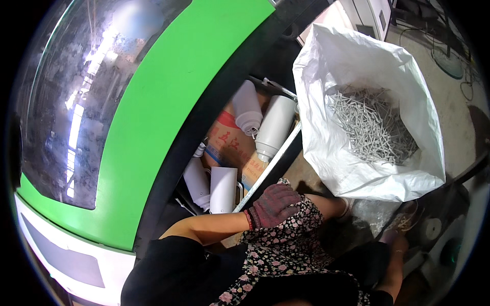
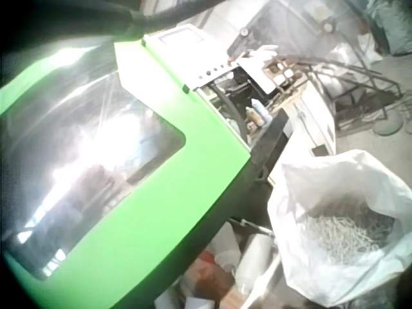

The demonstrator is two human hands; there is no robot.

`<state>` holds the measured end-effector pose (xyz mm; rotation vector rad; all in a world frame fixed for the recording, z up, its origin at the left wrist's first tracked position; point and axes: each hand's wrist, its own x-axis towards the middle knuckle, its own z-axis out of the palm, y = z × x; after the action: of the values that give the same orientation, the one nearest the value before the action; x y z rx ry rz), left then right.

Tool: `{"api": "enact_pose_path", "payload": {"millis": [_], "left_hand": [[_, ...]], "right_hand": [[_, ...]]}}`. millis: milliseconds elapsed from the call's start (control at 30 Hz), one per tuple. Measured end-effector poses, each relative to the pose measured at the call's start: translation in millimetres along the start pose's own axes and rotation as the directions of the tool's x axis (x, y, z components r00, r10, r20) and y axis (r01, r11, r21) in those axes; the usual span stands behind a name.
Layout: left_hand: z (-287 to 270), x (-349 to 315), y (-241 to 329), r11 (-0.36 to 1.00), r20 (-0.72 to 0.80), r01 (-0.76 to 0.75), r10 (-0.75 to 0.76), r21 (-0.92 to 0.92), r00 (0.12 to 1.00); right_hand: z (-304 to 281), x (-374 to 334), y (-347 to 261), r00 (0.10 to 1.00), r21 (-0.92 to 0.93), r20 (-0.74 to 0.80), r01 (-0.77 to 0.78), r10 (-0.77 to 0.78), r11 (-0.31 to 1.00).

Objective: The person laces a shoe by threading a shoelace through the eyelets by hand, occasionally using a small tool to assist with threading.

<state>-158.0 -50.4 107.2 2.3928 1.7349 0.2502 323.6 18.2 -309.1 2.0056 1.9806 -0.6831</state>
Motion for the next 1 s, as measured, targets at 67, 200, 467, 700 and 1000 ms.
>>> {"api": "enact_pose_path", "payload": {"millis": [67, 200, 467, 700, 1000], "left_hand": [[-1, 7, 1, 0.999, 0.001, -0.042, 0.042, 0.022, 0.999], [-1, 15, 3, 0.989, 0.055, -0.118, 0.114, 0.086, 0.992], [-1, 9, 9, 0.972, 0.076, -0.204, 0.195, 0.121, 0.978], [-5, 35, 11, 0.999, 0.152, -0.031, 0.036, -0.034, 0.988], [18, 4, 14, 0.986, -0.054, -0.146, 0.142, -0.080, 0.988]], "right_hand": [[9, 9, 3, 0.991, 0.008, -0.129, 0.046, -0.044, 0.999], [5, 10, 2, 0.962, -0.147, -0.207, 0.151, -0.179, 0.978], [19, 29, 12, 0.882, -0.245, -0.360, 0.225, -0.304, 0.943], [18, 27, 19, 0.950, -0.179, -0.283, 0.082, -0.132, 0.980], [-87, -63, -44, 0.960, 0.528, 0.006, -0.241, 0.280, 0.814]]}}
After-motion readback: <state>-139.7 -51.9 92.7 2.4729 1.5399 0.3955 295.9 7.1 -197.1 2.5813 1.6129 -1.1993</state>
